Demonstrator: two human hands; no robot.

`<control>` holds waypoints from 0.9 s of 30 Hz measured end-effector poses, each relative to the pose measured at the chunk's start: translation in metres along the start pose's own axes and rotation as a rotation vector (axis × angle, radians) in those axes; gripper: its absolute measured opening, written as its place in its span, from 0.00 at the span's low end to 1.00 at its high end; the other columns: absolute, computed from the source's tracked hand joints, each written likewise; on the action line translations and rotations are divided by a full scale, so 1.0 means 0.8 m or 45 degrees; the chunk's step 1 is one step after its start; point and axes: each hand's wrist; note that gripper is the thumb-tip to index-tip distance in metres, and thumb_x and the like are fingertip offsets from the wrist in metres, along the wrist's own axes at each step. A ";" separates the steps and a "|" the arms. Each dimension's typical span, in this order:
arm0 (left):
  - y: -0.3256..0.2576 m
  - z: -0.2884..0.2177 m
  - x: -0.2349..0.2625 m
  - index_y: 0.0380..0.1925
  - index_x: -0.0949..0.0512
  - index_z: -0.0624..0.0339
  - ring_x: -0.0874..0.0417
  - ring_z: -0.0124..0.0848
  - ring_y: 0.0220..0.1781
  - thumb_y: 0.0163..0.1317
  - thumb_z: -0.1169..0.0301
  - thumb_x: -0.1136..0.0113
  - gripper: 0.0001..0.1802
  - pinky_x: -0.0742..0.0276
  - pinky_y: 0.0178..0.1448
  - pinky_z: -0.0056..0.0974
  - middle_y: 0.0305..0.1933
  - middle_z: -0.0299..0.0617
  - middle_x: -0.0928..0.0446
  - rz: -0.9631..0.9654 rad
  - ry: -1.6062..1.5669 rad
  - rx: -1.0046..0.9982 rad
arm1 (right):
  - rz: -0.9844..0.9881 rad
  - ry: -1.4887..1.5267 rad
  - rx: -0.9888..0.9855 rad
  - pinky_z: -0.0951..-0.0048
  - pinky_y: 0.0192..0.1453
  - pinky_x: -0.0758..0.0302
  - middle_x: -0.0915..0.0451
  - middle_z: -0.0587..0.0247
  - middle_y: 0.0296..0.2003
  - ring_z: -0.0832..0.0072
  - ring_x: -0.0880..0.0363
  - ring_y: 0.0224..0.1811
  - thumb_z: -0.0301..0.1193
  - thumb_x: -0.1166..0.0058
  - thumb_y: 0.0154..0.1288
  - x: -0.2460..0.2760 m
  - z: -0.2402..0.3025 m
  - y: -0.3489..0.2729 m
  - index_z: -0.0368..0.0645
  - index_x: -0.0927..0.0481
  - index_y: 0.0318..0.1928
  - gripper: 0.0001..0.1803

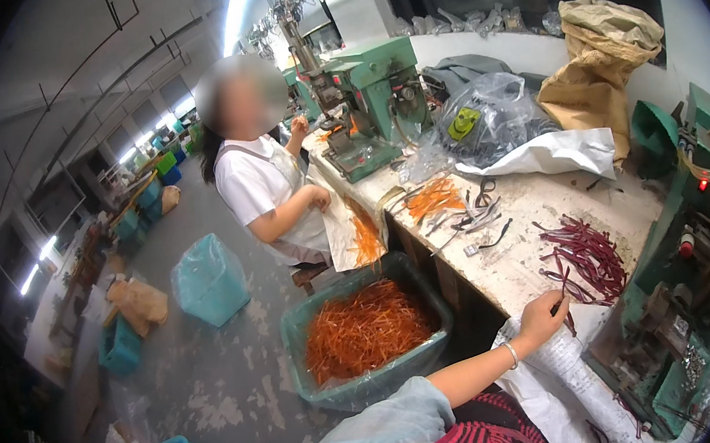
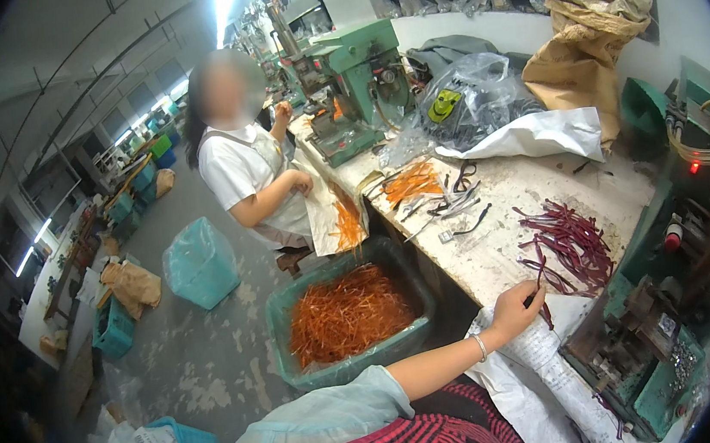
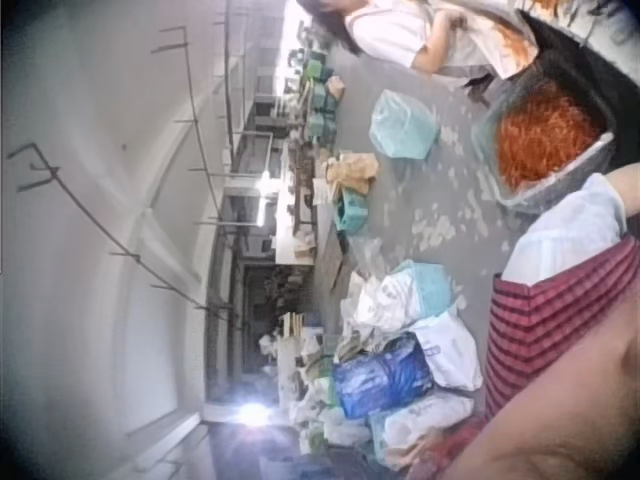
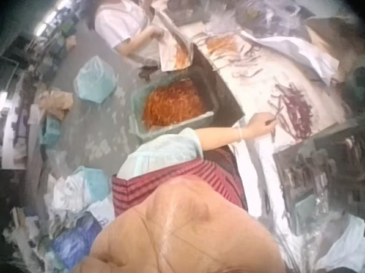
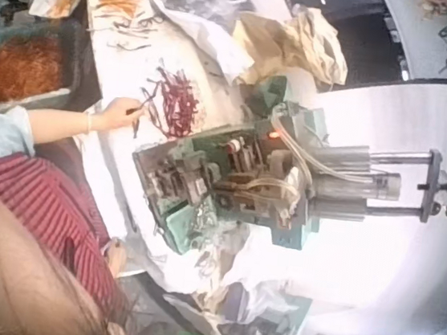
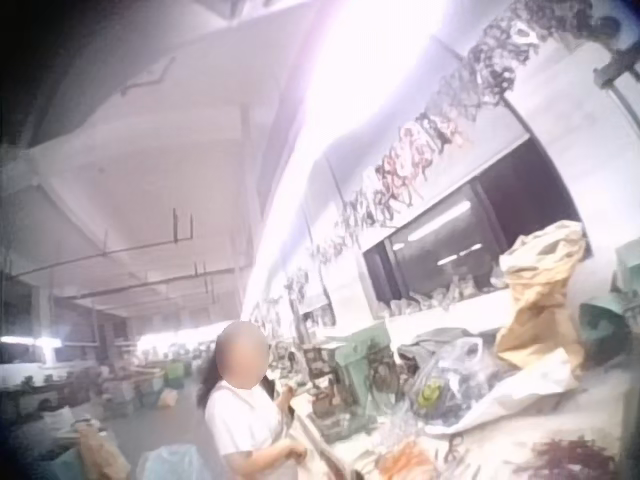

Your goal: The person repeatedly picks up red cords and small metal components, inserts the cord into a press machine, and removes the assembled unit. The process is repeated continuously with the finished items accumulating on the table.

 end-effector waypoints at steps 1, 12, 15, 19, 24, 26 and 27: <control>0.001 -0.001 0.001 0.36 0.19 0.62 0.19 0.51 0.35 0.68 0.64 0.41 0.11 0.25 0.39 0.47 0.34 0.51 0.20 0.011 0.015 0.004 | -0.012 0.011 -0.003 0.48 0.62 0.27 0.18 0.35 0.51 0.39 0.22 0.58 0.51 0.55 0.72 0.001 0.002 -0.003 0.42 0.19 0.58 0.29; 0.003 0.004 -0.003 0.31 0.22 0.65 0.22 0.48 0.31 0.66 0.67 0.37 0.11 0.27 0.36 0.43 0.30 0.51 0.25 -0.128 -0.077 -0.110 | 0.001 -0.039 0.078 0.49 0.63 0.27 0.19 0.34 0.52 0.40 0.22 0.58 0.47 0.52 0.72 0.041 0.028 0.005 0.39 0.20 0.58 0.27; 0.014 0.016 0.031 0.30 0.19 0.62 0.20 0.33 0.32 0.68 0.67 0.37 0.11 0.25 0.38 0.37 0.30 0.42 0.19 -0.046 -0.465 0.400 | 0.015 -0.048 0.140 0.50 0.63 0.28 0.19 0.34 0.52 0.41 0.23 0.58 0.46 0.51 0.71 0.055 0.040 0.007 0.38 0.20 0.58 0.27; 0.087 0.028 0.222 0.30 0.20 0.60 0.19 0.28 0.26 0.73 0.65 0.42 0.13 0.22 0.33 0.36 0.29 0.36 0.20 -0.399 -0.081 0.074 | 0.027 -0.034 0.188 0.51 0.63 0.28 0.20 0.34 0.53 0.41 0.23 0.58 0.45 0.49 0.71 0.077 0.064 0.006 0.37 0.20 0.58 0.26; 0.162 -0.056 0.628 0.30 0.24 0.61 0.20 0.29 0.25 0.73 0.68 0.45 0.12 0.26 0.27 0.35 0.28 0.41 0.19 -1.355 -0.020 -0.093 | 0.075 -0.057 0.302 0.51 0.64 0.28 0.20 0.33 0.53 0.41 0.23 0.58 0.43 0.47 0.71 0.108 0.093 0.011 0.36 0.21 0.58 0.26; 0.152 -0.133 0.745 0.29 0.24 0.62 0.22 0.28 0.21 0.73 0.67 0.43 0.13 0.29 0.25 0.32 0.27 0.43 0.18 -1.437 0.077 -0.285 | 0.079 -0.069 0.336 0.52 0.64 0.28 0.20 0.33 0.54 0.41 0.23 0.58 0.43 0.47 0.71 0.118 0.101 0.008 0.36 0.21 0.58 0.25; 0.141 -0.160 0.784 0.29 0.24 0.63 0.22 0.27 0.20 0.73 0.66 0.42 0.14 0.31 0.24 0.31 0.26 0.43 0.18 -1.501 0.153 -0.345 | 0.088 -0.087 0.357 0.52 0.64 0.28 0.20 0.33 0.54 0.41 0.23 0.58 0.42 0.46 0.71 0.123 0.103 0.006 0.35 0.21 0.58 0.25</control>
Point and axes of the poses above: each hand's wrist, its own y-axis towards the middle knuckle, its own x-axis out of the back of the hand, z = x × y
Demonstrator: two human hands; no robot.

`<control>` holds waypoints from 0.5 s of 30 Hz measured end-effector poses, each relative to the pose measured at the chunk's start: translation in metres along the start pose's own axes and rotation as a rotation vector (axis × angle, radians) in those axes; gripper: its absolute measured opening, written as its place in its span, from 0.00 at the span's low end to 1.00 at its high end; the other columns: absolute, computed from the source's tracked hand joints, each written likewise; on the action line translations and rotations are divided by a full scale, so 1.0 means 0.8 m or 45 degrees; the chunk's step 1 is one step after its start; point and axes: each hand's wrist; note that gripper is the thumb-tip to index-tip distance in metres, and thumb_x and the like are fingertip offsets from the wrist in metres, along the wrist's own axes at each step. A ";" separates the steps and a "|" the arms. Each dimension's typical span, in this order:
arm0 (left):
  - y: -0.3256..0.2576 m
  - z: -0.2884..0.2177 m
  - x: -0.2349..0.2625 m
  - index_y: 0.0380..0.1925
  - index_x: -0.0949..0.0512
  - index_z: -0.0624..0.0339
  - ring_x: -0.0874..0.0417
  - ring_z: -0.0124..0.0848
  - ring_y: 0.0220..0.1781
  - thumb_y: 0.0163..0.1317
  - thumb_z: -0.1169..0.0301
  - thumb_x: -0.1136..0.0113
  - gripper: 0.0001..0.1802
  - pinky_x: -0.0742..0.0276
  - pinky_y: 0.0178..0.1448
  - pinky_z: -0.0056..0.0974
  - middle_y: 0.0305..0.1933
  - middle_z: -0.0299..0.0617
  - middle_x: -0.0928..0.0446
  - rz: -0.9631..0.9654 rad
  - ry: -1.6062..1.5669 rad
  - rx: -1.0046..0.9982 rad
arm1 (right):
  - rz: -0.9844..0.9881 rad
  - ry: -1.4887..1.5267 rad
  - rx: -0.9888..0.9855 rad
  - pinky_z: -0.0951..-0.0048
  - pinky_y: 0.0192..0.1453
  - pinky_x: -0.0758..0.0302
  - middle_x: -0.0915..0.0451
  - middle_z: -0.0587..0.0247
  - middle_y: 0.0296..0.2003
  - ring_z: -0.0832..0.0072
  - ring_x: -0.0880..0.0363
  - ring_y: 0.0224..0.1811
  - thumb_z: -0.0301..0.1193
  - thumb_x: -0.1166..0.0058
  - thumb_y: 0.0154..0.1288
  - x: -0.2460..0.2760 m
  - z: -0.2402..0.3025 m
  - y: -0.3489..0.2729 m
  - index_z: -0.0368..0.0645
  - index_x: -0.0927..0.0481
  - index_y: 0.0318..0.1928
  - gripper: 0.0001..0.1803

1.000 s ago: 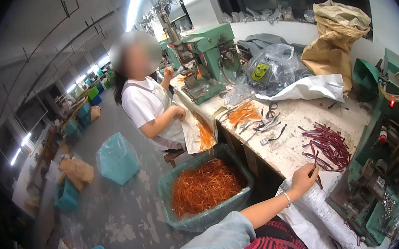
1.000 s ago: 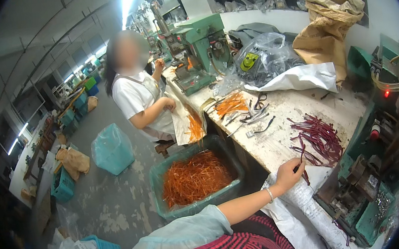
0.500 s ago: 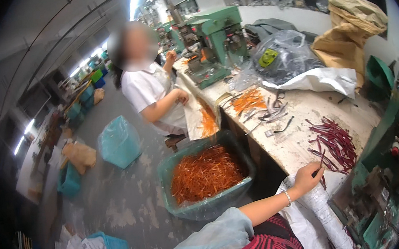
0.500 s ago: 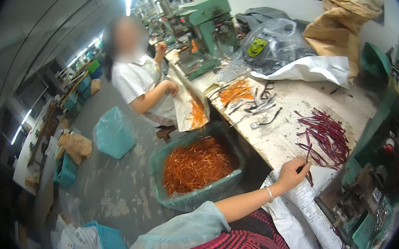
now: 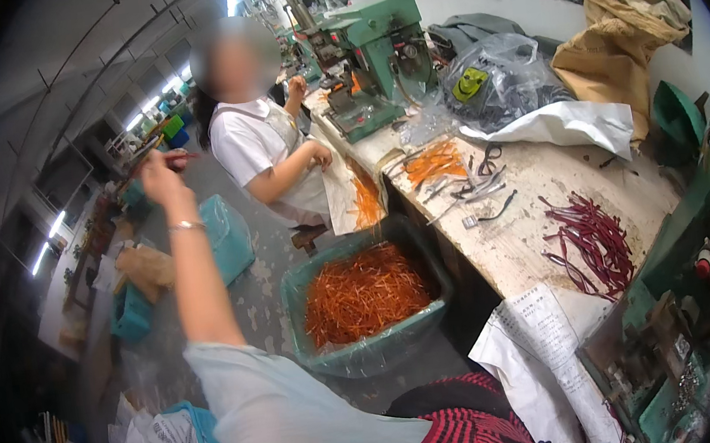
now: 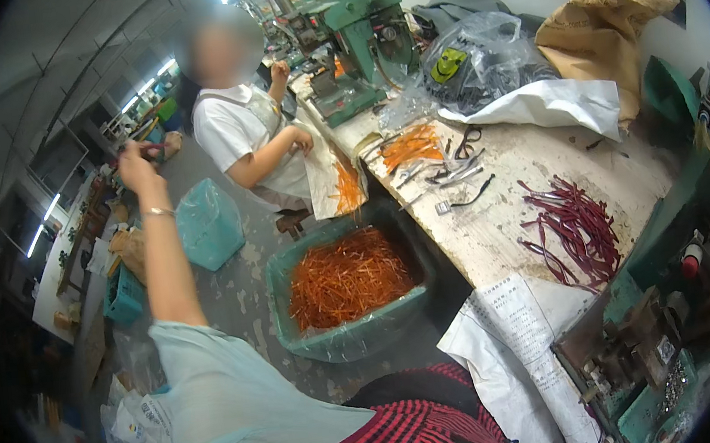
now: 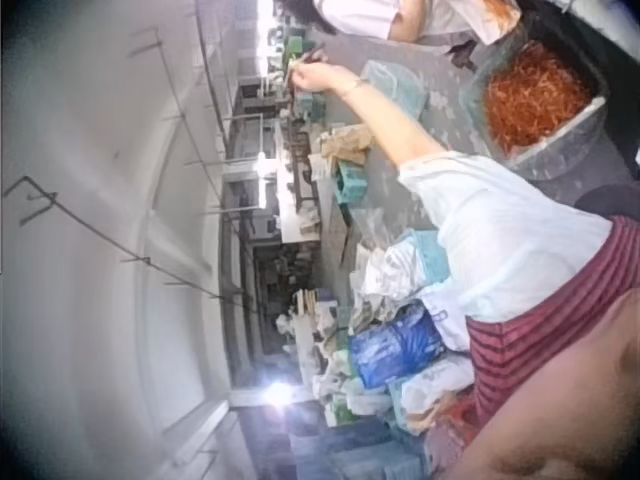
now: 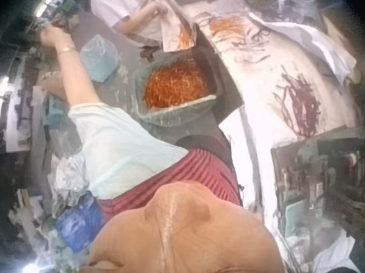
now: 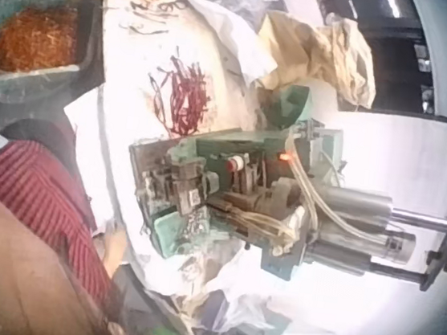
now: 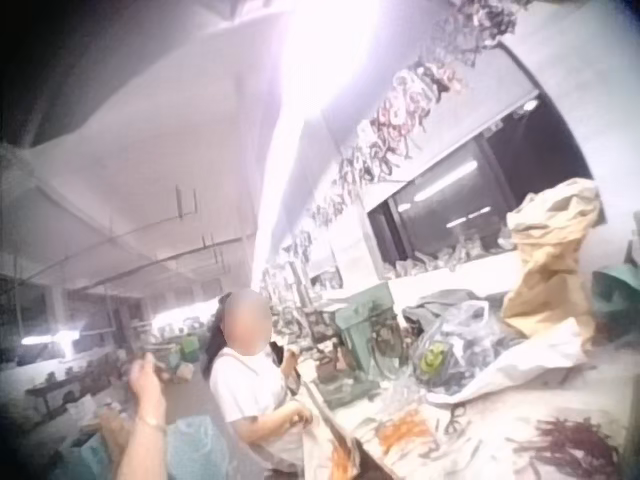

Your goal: The person repeatedly picks up red cords and small metal components, inserts the cord into a press machine, and removes the assembled unit. The process is repeated continuously with the finished items accumulating on the table.

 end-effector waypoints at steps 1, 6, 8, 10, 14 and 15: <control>0.041 -0.004 0.026 0.27 0.24 0.63 0.22 0.28 0.20 0.73 0.63 0.43 0.17 0.33 0.22 0.31 0.26 0.44 0.17 -0.122 0.138 -0.142 | 0.020 -0.008 0.028 0.52 0.64 0.28 0.20 0.33 0.54 0.42 0.23 0.59 0.42 0.46 0.71 0.007 0.003 0.002 0.35 0.21 0.58 0.25; 0.006 0.041 0.053 0.22 0.21 0.59 0.26 0.26 0.19 0.76 0.58 0.53 0.24 0.36 0.22 0.31 0.22 0.40 0.19 -0.095 0.200 0.290 | 0.119 -0.042 0.064 0.56 0.68 0.30 0.21 0.38 0.58 0.45 0.25 0.63 0.44 0.47 0.72 0.029 0.012 -0.022 0.38 0.23 0.62 0.27; -0.088 0.095 0.037 0.26 0.23 0.57 0.24 0.28 0.23 0.75 0.59 0.50 0.20 0.34 0.26 0.33 0.25 0.40 0.19 0.064 0.057 0.578 | 0.107 0.049 0.173 0.57 0.68 0.30 0.22 0.39 0.59 0.46 0.25 0.63 0.45 0.46 0.72 0.022 0.010 -0.023 0.38 0.23 0.63 0.28; -0.239 0.147 0.008 0.30 0.24 0.56 0.22 0.29 0.28 0.75 0.60 0.48 0.15 0.32 0.29 0.34 0.29 0.40 0.19 0.306 -0.103 1.039 | 0.078 0.158 0.292 0.57 0.69 0.31 0.22 0.38 0.60 0.46 0.25 0.64 0.45 0.46 0.72 0.037 0.031 -0.019 0.37 0.24 0.63 0.29; -0.510 0.072 -0.061 0.36 0.24 0.55 0.19 0.33 0.32 0.74 0.60 0.42 0.12 0.27 0.34 0.36 0.35 0.41 0.18 0.825 -0.167 1.540 | -0.150 0.227 0.362 0.61 0.68 0.31 0.20 0.35 0.54 0.51 0.22 0.61 0.44 0.44 0.69 0.062 0.026 -0.023 0.29 0.23 0.60 0.30; -0.547 0.022 -0.084 0.37 0.23 0.57 0.18 0.31 0.30 0.74 0.65 0.41 0.09 0.25 0.31 0.32 0.35 0.42 0.17 0.931 -0.256 1.453 | -0.285 0.331 0.347 0.63 0.65 0.29 0.19 0.39 0.51 0.55 0.21 0.57 0.41 0.44 0.69 0.068 0.030 -0.036 0.30 0.21 0.57 0.26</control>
Point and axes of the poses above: each hand's wrist, its own y-axis towards the middle knuckle, its own x-axis out of the back of the hand, z = x × y
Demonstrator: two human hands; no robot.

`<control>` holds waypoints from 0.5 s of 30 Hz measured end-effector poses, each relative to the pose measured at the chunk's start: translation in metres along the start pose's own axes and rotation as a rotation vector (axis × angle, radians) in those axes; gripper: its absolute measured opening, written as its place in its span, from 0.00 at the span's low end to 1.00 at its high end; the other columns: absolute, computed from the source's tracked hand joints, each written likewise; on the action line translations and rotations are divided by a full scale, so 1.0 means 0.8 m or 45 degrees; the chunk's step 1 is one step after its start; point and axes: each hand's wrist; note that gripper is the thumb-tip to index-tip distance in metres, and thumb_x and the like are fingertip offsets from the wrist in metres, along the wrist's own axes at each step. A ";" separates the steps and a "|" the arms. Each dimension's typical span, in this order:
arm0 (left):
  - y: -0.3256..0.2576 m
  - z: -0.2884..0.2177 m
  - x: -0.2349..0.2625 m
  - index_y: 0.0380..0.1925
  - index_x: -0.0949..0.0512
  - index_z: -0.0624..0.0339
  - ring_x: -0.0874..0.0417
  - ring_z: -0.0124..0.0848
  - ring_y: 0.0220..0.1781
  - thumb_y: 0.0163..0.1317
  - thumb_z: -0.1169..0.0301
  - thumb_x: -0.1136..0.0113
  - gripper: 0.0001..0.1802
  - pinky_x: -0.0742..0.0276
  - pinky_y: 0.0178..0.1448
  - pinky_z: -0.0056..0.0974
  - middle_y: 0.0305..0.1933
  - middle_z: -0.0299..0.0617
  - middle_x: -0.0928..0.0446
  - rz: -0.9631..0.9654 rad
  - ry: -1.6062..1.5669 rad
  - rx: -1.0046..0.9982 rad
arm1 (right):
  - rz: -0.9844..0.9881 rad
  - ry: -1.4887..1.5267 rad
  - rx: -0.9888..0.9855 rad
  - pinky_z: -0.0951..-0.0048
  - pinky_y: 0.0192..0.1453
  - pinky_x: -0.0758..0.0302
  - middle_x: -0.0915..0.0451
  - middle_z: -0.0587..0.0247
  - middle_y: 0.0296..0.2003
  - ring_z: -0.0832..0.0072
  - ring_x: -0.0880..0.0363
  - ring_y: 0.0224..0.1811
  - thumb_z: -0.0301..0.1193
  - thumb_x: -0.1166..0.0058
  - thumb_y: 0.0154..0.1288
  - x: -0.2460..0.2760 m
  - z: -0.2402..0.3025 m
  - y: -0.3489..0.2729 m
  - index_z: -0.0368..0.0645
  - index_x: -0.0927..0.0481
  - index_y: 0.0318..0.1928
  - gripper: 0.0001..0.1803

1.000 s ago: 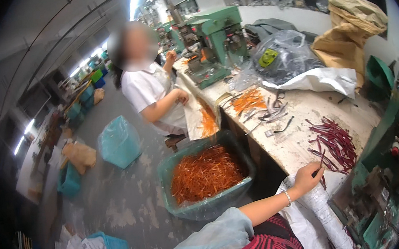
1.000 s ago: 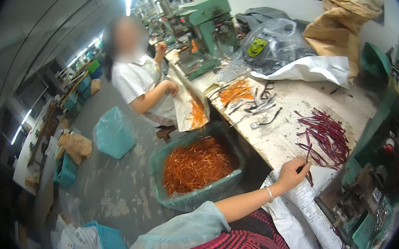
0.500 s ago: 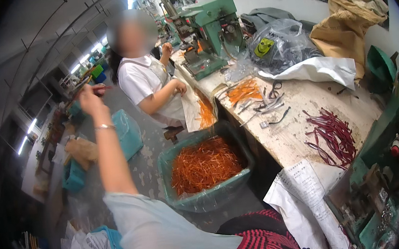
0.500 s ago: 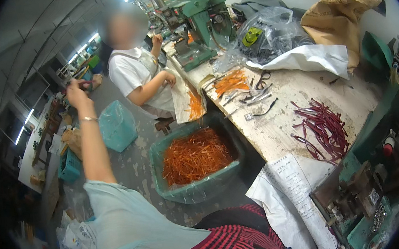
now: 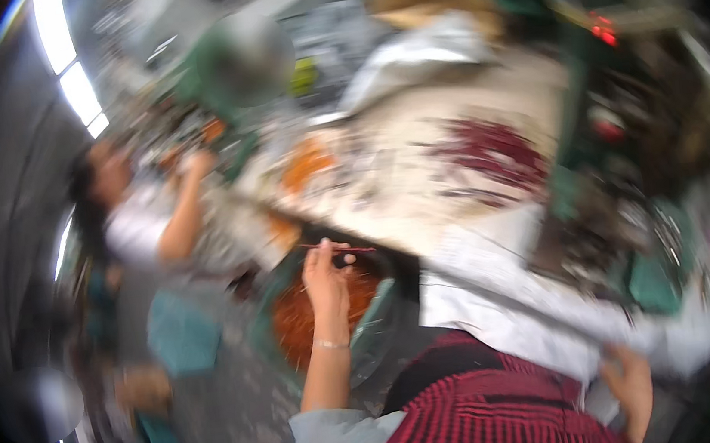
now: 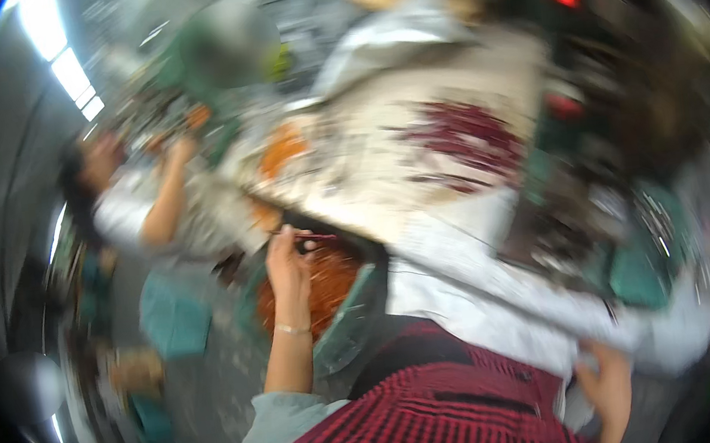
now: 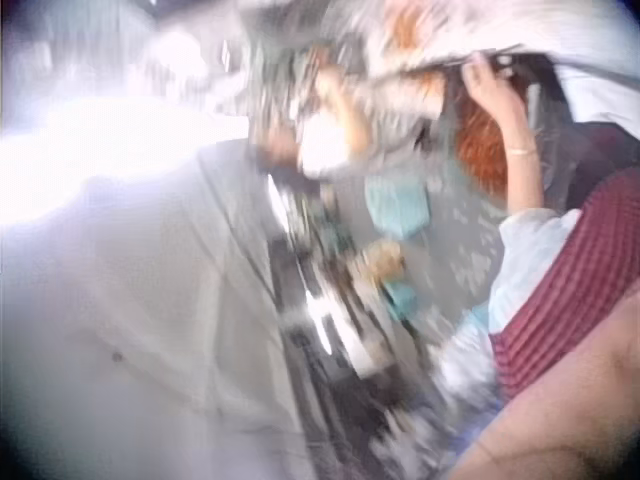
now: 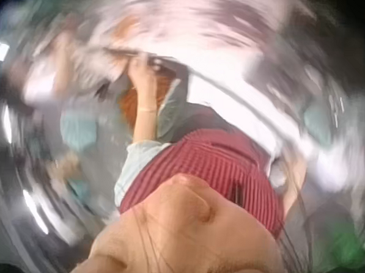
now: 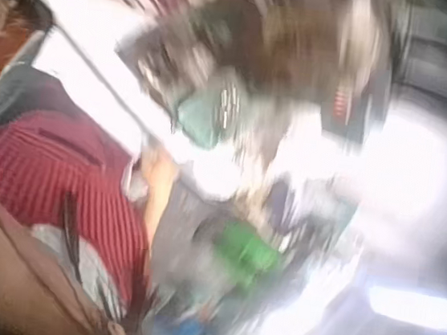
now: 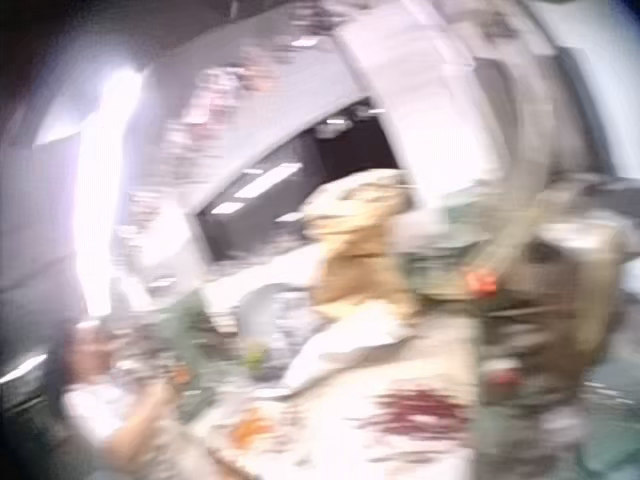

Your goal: The person repeatedly picks up red cords and small metal components, inserts the cord into a press machine, and removes the assembled unit. The process is repeated continuously with the finished items accumulating on the table.

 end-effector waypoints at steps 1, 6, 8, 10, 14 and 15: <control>-0.023 0.003 -0.052 0.37 0.23 0.60 0.17 0.28 0.29 0.75 0.69 0.44 0.07 0.25 0.29 0.27 0.37 0.44 0.16 0.140 0.048 -0.153 | -0.183 0.096 -0.018 0.65 0.62 0.28 0.17 0.43 0.49 0.58 0.20 0.54 0.38 0.43 0.69 0.006 0.010 -0.013 0.31 0.20 0.54 0.22; -0.135 0.004 -0.240 0.38 0.17 0.62 0.16 0.32 0.29 0.61 0.78 0.31 0.07 0.24 0.29 0.33 0.47 0.52 0.14 1.124 0.365 -1.678 | -1.086 0.643 -0.103 0.74 0.51 0.24 0.14 0.59 0.39 0.77 0.18 0.43 0.26 0.43 0.70 0.019 0.021 -0.019 0.33 0.16 0.45 0.09; -0.163 0.007 -0.280 0.37 0.15 0.60 0.20 0.32 0.25 0.51 0.75 0.23 0.13 0.28 0.27 0.34 0.51 0.54 0.15 1.347 0.418 -1.881 | -1.303 0.605 -0.108 0.76 0.49 0.24 0.14 0.61 0.38 0.79 0.19 0.41 0.26 0.43 0.71 0.021 0.022 -0.001 0.35 0.15 0.45 0.08; -0.176 0.034 -0.316 0.39 0.15 0.61 0.24 0.30 0.24 0.49 0.73 0.21 0.16 0.31 0.26 0.33 0.50 0.51 0.15 1.359 0.302 -1.923 | -1.336 0.484 -0.143 0.73 0.50 0.24 0.14 0.60 0.39 0.75 0.17 0.41 0.26 0.42 0.70 0.027 0.019 0.016 0.36 0.15 0.45 0.08; -0.197 0.043 -0.354 0.37 0.14 0.60 0.19 0.34 0.28 0.48 0.75 0.22 0.15 0.27 0.28 0.33 0.42 0.47 0.13 1.370 0.328 -1.902 | -1.421 0.117 -0.123 0.65 0.51 0.22 0.14 0.55 0.41 0.61 0.15 0.44 0.26 0.42 0.66 0.031 -0.011 0.045 0.38 0.15 0.43 0.08; -0.198 0.045 -0.360 0.37 0.14 0.60 0.19 0.34 0.27 0.48 0.75 0.22 0.15 0.27 0.27 0.32 0.41 0.47 0.13 1.386 0.335 -1.895 | -1.428 0.042 -0.090 0.59 0.54 0.23 0.14 0.51 0.42 0.52 0.17 0.47 0.25 0.41 0.63 0.034 -0.014 0.052 0.38 0.15 0.41 0.08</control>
Point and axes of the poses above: each hand's wrist, its own y-axis towards the middle knuckle, its own x-axis out of the back of the hand, z = x × y
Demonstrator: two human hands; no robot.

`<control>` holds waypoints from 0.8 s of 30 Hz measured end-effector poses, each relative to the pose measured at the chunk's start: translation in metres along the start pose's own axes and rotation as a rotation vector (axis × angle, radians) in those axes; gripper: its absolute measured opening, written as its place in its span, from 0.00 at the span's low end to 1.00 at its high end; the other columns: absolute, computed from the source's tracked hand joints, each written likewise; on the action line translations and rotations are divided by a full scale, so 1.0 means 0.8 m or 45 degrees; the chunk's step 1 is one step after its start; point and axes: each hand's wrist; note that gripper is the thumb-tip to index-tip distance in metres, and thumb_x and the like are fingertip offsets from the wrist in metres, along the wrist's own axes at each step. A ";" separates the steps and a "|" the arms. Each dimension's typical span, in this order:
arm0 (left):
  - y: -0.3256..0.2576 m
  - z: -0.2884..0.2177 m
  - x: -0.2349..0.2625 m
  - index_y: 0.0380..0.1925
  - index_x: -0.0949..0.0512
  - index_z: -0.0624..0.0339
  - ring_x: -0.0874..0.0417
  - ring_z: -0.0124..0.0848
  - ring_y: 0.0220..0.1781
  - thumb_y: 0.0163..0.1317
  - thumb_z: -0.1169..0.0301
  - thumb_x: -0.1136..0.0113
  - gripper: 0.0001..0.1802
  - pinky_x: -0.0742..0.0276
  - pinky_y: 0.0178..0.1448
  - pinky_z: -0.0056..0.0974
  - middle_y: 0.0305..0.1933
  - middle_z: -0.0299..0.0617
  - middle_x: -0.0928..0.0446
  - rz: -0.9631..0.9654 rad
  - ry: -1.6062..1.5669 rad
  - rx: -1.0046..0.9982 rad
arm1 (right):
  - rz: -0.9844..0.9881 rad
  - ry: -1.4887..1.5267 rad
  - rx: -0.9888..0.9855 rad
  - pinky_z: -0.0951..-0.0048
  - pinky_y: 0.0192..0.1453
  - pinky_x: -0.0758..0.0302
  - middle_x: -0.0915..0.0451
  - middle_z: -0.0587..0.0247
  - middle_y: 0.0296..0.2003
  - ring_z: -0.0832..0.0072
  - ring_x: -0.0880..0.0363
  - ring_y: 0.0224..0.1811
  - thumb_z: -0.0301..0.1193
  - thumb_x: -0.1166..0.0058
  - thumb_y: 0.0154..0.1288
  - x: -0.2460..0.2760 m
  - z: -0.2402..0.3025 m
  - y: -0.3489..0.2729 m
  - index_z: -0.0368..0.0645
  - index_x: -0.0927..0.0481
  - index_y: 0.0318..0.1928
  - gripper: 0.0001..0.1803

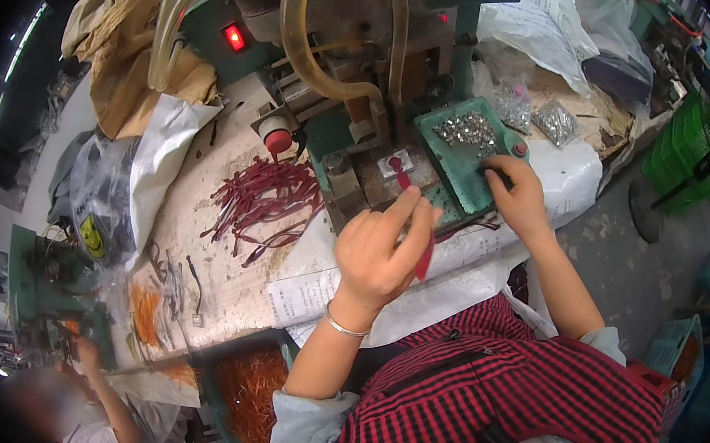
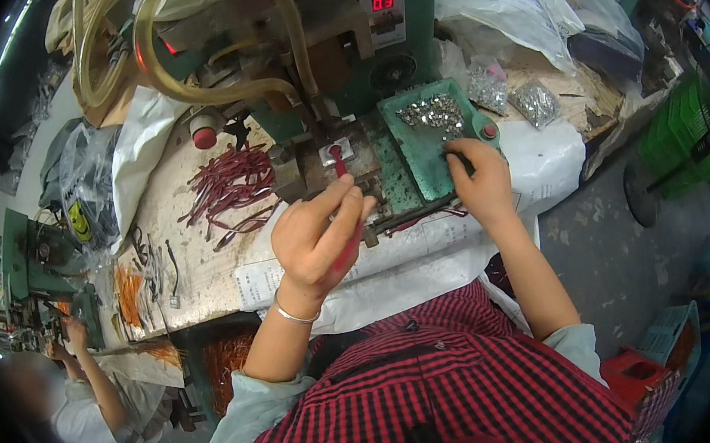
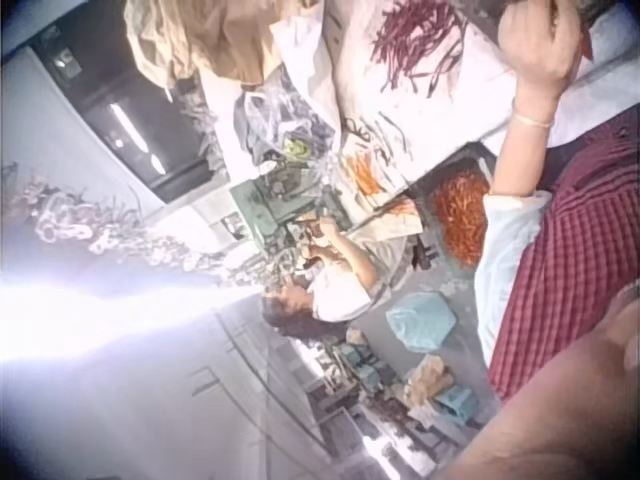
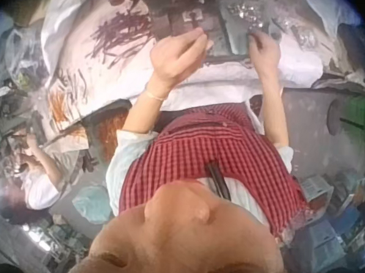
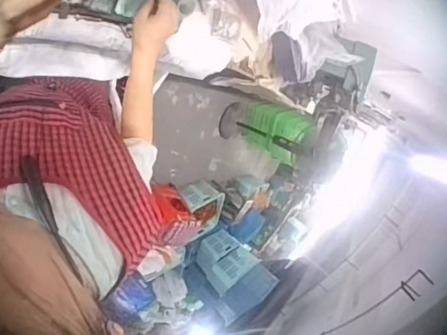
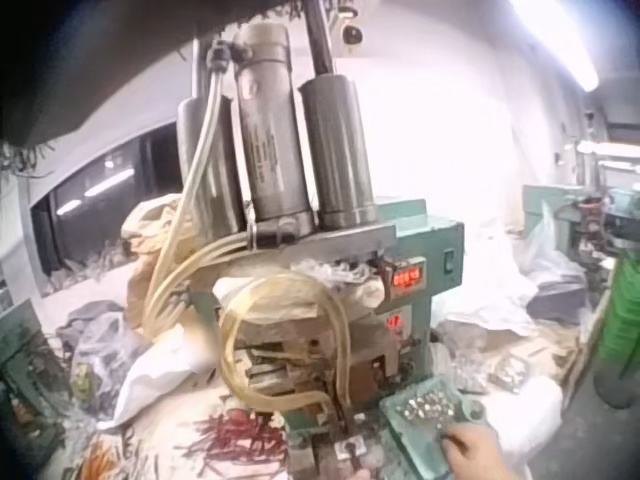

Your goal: The person repeatedly picks up red cords and small metal components, inserts the cord into a press machine, and removes the assembled unit. The process is repeated continuously with the finished items accumulating on the table.

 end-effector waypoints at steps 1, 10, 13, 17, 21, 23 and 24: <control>0.002 -0.001 -0.001 0.37 0.14 0.60 0.19 0.33 0.26 0.48 0.74 0.21 0.15 0.27 0.27 0.32 0.41 0.46 0.13 0.003 -0.006 0.011 | -0.011 -0.062 0.062 0.59 0.54 0.23 0.14 0.52 0.41 0.52 0.17 0.47 0.25 0.40 0.62 -0.004 -0.001 0.001 0.39 0.15 0.41 0.08; -0.004 0.011 -0.012 0.34 0.16 0.57 0.19 0.31 0.25 0.48 0.75 0.22 0.13 0.26 0.26 0.32 0.36 0.44 0.13 -0.042 -0.071 -0.017 | 0.004 0.253 -0.217 0.65 0.52 0.22 0.15 0.52 0.41 0.57 0.16 0.45 0.25 0.41 0.63 -0.007 0.002 0.030 0.38 0.16 0.47 0.12; -0.009 0.016 -0.018 0.37 0.17 0.56 0.22 0.27 0.22 0.48 0.73 0.22 0.16 0.31 0.24 0.30 0.38 0.43 0.14 -0.095 -0.031 -0.059 | -0.185 0.470 -0.259 0.67 0.50 0.22 0.15 0.52 0.40 0.60 0.16 0.43 0.25 0.42 0.64 0.005 0.014 0.054 0.38 0.16 0.46 0.11; -0.001 0.014 -0.020 0.36 0.17 0.56 0.23 0.27 0.22 0.47 0.74 0.21 0.16 0.31 0.24 0.30 0.38 0.42 0.15 -0.094 -0.033 -0.073 | -0.066 0.043 -0.183 0.65 0.48 0.22 0.16 0.53 0.38 0.59 0.17 0.41 0.25 0.41 0.64 0.007 -0.028 0.044 0.39 0.16 0.43 0.09; -0.002 0.014 -0.019 0.34 0.17 0.56 0.22 0.27 0.22 0.47 0.74 0.22 0.14 0.30 0.24 0.30 0.38 0.42 0.15 -0.077 -0.020 -0.059 | 0.227 -0.076 -0.152 0.59 0.51 0.25 0.19 0.56 0.34 0.56 0.20 0.41 0.25 0.37 0.57 0.010 -0.018 0.022 0.43 0.17 0.37 0.07; -0.004 0.013 -0.020 0.34 0.17 0.56 0.21 0.29 0.24 0.48 0.74 0.22 0.14 0.28 0.25 0.31 0.37 0.42 0.14 -0.073 -0.036 -0.040 | 0.210 -0.214 -0.034 0.57 0.51 0.26 0.22 0.57 0.34 0.55 0.22 0.44 0.27 0.34 0.54 0.007 -0.006 0.016 0.44 0.17 0.35 0.07; -0.004 0.010 -0.020 0.34 0.17 0.56 0.19 0.30 0.25 0.48 0.75 0.23 0.14 0.26 0.26 0.32 0.37 0.43 0.14 -0.063 -0.056 -0.021 | 0.203 -0.258 0.028 0.57 0.51 0.26 0.22 0.58 0.34 0.55 0.22 0.44 0.27 0.34 0.54 0.004 -0.011 0.014 0.44 0.17 0.35 0.08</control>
Point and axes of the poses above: each hand's wrist, its own y-axis towards the middle knuckle, its own x-axis out of the back of the hand, z = x × y
